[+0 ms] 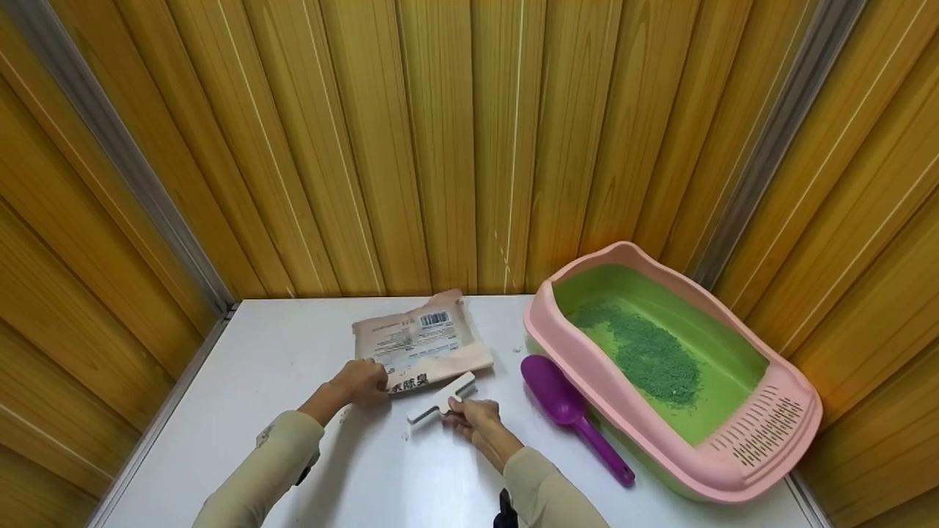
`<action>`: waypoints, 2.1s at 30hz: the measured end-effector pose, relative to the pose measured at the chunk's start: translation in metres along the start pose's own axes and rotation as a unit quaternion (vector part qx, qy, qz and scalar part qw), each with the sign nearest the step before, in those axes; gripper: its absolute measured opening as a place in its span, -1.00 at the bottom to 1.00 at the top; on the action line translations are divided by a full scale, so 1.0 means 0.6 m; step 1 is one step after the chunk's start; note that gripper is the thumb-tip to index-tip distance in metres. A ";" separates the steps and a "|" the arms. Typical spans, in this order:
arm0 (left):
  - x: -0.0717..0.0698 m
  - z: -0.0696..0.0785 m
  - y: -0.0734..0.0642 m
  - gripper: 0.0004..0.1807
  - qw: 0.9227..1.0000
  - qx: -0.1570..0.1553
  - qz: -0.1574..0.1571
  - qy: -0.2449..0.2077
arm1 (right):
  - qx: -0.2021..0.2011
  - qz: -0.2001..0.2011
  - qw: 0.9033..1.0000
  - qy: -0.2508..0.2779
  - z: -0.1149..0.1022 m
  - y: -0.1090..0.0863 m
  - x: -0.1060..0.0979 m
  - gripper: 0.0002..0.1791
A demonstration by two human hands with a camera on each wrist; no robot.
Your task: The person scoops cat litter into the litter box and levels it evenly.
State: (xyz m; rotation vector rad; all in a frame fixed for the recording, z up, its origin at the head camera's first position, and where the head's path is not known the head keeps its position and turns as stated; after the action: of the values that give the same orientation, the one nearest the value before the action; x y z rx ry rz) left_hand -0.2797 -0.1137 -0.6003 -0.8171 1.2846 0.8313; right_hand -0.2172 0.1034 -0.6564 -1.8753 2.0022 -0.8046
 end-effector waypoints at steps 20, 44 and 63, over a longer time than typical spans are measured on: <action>0.007 0.009 0.002 -0.92 0.999 0.004 0.014 0.052 | -0.012 0.023 1.000 -0.003 -0.012 -0.007 0.025 -0.90; 0.021 0.012 0.010 -0.93 0.997 -0.029 -0.030 0.069 | -0.007 0.121 0.990 0.070 -0.023 0.033 0.043 -0.97; 0.022 0.023 -0.003 -0.87 0.997 0.023 0.017 0.070 | -0.011 0.215 0.974 0.075 -0.004 0.027 0.046 -0.91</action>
State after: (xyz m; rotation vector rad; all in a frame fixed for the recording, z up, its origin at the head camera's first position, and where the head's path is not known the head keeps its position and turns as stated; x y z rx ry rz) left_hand -0.2708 -0.1016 -0.6117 -0.8299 1.4408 0.7791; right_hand -0.2349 0.0771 -0.6588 -1.3421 2.3961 -0.8147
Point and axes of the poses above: each hand's wrist, its own y-axis towards the middle knuckle, its own x-axis out of the palm, z = x × y, the point moved 8 cm from there along y, towards the middle knuckle, and after that the axes turned 1 degree about z, right-handed, at the moved point
